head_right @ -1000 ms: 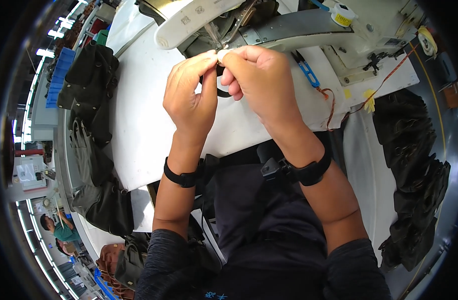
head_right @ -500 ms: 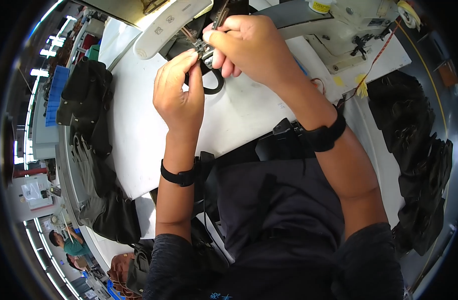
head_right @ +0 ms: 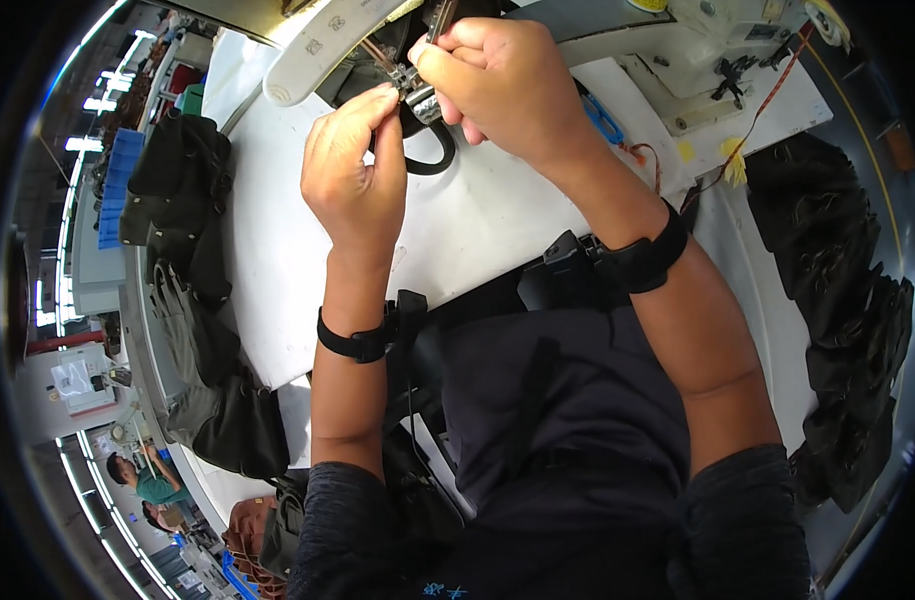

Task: Sewing and trimming excess thread from a bag using an industrial sewing machine.

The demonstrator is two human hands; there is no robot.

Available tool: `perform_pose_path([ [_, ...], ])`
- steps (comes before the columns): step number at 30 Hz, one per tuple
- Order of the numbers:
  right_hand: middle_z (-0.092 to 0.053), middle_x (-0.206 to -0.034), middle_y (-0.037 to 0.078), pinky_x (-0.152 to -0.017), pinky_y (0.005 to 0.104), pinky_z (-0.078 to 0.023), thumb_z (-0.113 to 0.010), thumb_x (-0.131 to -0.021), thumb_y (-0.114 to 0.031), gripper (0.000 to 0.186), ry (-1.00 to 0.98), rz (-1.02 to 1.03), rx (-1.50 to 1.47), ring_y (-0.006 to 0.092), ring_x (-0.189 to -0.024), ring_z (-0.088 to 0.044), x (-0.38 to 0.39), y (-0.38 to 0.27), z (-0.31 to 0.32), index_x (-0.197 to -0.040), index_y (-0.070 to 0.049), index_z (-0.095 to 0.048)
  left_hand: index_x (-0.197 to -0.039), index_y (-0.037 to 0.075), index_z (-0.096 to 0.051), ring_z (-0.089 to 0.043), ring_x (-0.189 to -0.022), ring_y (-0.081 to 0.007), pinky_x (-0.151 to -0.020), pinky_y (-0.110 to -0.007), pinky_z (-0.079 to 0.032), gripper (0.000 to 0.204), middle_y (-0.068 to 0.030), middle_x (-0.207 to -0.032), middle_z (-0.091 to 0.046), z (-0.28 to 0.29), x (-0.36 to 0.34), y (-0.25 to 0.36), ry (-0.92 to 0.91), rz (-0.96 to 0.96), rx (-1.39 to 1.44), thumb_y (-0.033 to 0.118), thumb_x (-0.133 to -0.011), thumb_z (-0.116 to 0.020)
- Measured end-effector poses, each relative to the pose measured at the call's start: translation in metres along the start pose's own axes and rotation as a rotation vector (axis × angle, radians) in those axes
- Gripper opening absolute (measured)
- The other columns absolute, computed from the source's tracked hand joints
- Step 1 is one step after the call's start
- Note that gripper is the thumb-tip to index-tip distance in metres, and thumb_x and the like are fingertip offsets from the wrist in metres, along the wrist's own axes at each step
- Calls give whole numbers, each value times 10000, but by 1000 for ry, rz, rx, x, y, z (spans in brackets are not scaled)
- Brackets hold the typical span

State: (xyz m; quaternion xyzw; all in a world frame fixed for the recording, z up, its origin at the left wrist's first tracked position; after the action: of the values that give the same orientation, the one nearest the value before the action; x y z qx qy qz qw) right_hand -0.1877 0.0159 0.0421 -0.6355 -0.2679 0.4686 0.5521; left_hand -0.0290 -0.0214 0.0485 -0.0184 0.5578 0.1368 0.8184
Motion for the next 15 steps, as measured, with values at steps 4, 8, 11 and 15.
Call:
perform_pose_path([
  [4, -575, -570, -24, -416, 212, -356, -696, -986, -232, 266, 31, -58, -24, 29, -430, -466, 0, 6, 0, -801, -41, -683, -950, 38, -721, -696, -845, -249, -747, -330, -555, 186, -91, -974, -766, 0, 0, -2, -5, -11, 19, -78, -806, -742],
  [8, -578, -570, -23, -413, 211, -356, -693, -989, -236, 267, 27, -51, 5, 29, -422, -463, 1, 3, -2, -817, -32, -683, -943, 38, -722, -695, -842, -246, -743, -326, -552, 177, -88, -975, -766, -1, 1, -2, -3, -7, 7, -75, -809, -739],
  [11, -582, -570, -21, -411, 210, -357, -690, -991, -235, 264, 41, -46, 40, 31, -415, -461, 1, 3, -2, -831, -25, -682, -942, 40, -719, -692, -838, -242, -738, -324, -549, 176, -86, -977, -764, -3, 2, -1, 8, 8, -8, -71, -807, -740],
  [15, -601, -591, -10, -421, 205, -369, -680, -997, -240, 251, 30, 10, 24, 30, -433, -479, 1, 1, 1, -880, -19, -700, -978, 51, -710, -687, -863, -239, -751, -329, -545, 221, -79, -1010, -760, -10, 7, -4, 32, 61, 6, -78, -800, -727],
])
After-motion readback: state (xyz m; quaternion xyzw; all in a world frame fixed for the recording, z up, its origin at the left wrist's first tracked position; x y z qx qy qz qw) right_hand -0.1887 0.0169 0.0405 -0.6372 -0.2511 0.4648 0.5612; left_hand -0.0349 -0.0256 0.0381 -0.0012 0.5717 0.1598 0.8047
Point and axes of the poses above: each hand's wrist, its own x-axis away from the middle knuckle, its own z-axis out of the back of the hand, y = z × x, the point moved 7 cm from there along -x, towards the middle knuckle
